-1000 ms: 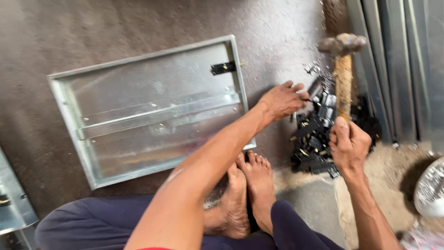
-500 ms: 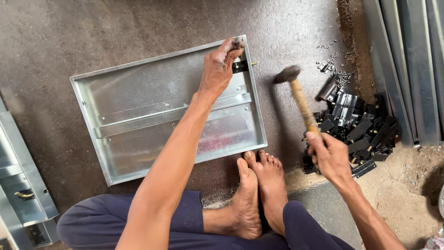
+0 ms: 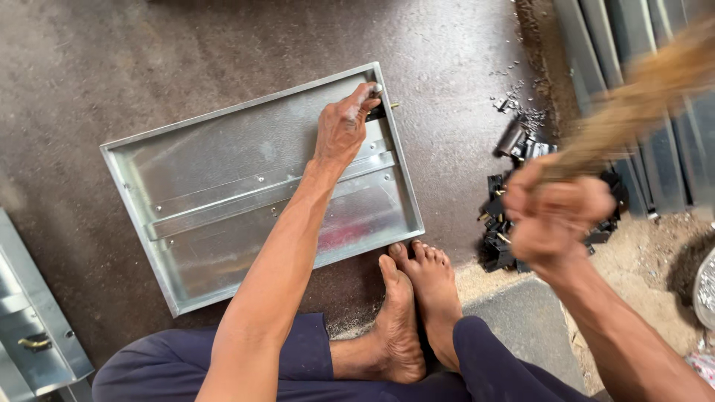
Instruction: The person assembles metal panels by placing a black metal component onto a galvanized sheet and securing it using a hammer to drive pins or rivets.
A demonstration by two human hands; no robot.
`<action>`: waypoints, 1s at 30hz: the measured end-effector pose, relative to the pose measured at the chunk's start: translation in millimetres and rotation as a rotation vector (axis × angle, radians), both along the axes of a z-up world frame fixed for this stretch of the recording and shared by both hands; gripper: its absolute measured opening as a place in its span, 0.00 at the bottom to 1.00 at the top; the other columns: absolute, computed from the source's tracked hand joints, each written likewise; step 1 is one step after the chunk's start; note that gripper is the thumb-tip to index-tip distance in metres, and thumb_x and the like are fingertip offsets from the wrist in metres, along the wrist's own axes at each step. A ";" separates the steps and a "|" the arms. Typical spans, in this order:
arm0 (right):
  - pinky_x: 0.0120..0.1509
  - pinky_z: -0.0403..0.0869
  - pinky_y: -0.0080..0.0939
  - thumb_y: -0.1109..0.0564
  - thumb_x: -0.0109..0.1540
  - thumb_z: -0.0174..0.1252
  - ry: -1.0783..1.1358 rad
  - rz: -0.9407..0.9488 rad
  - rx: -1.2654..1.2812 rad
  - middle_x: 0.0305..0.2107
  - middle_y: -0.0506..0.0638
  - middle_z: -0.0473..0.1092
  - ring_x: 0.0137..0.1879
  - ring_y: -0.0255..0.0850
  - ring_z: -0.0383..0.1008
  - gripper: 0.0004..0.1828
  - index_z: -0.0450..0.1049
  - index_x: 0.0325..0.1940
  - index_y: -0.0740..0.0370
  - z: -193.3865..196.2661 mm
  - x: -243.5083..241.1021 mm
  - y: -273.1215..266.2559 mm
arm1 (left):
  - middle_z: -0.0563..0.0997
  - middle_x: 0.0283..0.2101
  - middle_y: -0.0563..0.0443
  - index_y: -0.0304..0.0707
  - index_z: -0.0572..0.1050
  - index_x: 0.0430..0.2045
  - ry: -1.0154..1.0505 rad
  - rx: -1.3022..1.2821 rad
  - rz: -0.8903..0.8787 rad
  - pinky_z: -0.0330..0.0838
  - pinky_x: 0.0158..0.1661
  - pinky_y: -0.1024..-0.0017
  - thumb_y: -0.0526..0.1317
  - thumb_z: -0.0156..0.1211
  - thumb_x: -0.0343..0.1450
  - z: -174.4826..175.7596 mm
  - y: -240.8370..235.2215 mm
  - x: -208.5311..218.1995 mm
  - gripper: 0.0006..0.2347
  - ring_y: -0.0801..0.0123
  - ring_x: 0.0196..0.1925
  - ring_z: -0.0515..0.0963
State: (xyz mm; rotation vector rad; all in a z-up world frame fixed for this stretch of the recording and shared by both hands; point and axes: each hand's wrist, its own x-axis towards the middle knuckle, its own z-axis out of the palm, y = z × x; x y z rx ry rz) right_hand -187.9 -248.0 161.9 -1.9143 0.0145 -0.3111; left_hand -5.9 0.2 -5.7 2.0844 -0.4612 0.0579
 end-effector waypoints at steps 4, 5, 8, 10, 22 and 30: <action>0.20 0.56 0.39 0.38 0.72 0.44 0.550 0.076 -0.563 0.12 0.47 0.56 0.17 0.35 0.53 0.27 0.65 0.28 0.59 -20.4 9.5 10.8 | 0.87 0.32 0.47 0.46 0.77 0.53 0.025 0.060 0.005 0.79 0.29 0.64 0.35 0.60 0.76 -5.3 -4.8 -6.9 0.11 0.61 0.26 0.85; 0.17 0.57 0.41 0.36 0.71 0.46 0.697 0.077 -0.489 0.09 0.49 0.56 0.15 0.35 0.54 0.29 0.67 0.28 0.62 -17.9 12.7 15.6 | 0.86 0.37 0.46 0.44 0.76 0.54 -0.077 -0.019 0.016 0.81 0.33 0.66 0.35 0.59 0.76 -7.4 -6.5 -9.4 0.12 0.62 0.32 0.86; 0.20 0.59 0.39 0.35 0.72 0.42 0.248 0.037 -0.459 0.12 0.45 0.58 0.17 0.32 0.59 0.31 0.67 0.33 0.65 3.3 2.5 24.2 | 0.86 0.44 0.44 0.41 0.74 0.53 -0.209 -0.136 0.036 0.84 0.39 0.68 0.33 0.57 0.76 -19.6 -10.2 -6.3 0.11 0.62 0.42 0.88; 0.17 0.59 0.41 0.35 0.71 0.42 0.342 0.042 -0.360 0.12 0.47 0.58 0.15 0.34 0.58 0.31 0.67 0.35 0.66 2.3 3.7 31.7 | 0.87 0.40 0.46 0.41 0.76 0.51 -0.036 -0.043 0.050 0.82 0.35 0.66 0.33 0.60 0.74 -27.8 -4.5 -10.2 0.11 0.62 0.40 0.89; 0.25 0.60 0.36 0.44 0.73 0.47 0.654 -0.400 -0.245 0.17 0.45 0.61 0.23 0.32 0.59 0.25 0.66 0.30 0.66 4.8 -62.0 -55.3 | 0.78 0.46 0.31 0.29 0.75 0.45 0.006 0.017 -0.183 0.74 0.49 0.54 0.40 0.66 0.66 43.4 -78.1 -38.0 0.17 0.45 0.49 0.78; 0.21 0.57 0.32 0.48 0.73 0.47 0.646 -0.502 -0.011 0.19 0.44 0.62 0.21 0.29 0.58 0.20 0.67 0.32 0.64 -23.9 -94.4 -95.6 | 0.82 0.44 0.35 0.29 0.77 0.41 0.476 0.288 -0.370 0.78 0.45 0.59 0.41 0.66 0.67 43.5 -244.7 -55.0 0.14 0.49 0.46 0.83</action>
